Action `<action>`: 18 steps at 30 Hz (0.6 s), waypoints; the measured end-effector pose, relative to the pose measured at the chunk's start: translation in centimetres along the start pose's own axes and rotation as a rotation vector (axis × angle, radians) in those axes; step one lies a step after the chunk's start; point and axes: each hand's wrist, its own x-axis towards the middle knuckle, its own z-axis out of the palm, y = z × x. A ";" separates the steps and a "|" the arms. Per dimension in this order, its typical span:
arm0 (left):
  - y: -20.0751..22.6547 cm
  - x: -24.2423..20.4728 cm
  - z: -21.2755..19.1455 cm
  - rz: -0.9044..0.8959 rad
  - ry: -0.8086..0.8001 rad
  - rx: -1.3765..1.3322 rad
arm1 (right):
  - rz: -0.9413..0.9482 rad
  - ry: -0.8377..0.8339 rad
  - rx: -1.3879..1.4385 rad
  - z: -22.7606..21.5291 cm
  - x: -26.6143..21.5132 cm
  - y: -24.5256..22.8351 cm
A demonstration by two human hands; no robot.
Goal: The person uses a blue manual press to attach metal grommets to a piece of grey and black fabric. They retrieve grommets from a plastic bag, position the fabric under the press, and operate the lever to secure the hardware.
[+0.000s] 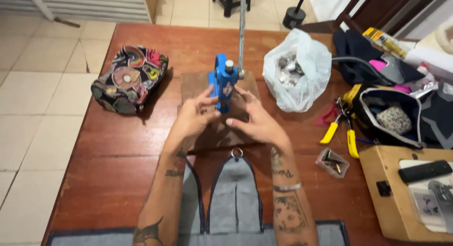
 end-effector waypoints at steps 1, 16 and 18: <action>0.1 -0.2 -0.5 -0.013 0.000 -0.001 | 0.008 -0.006 0.008 -0.5 -0.4 -0.2; -2.6 -27.4 1.4 0.008 0.064 1.076 | 0.266 -0.005 -0.612 -3.3 -7.5 4.7; -2.8 -32.9 0.7 -0.039 -0.192 1.025 | -0.039 -0.243 -0.509 -2.4 -11.9 -3.3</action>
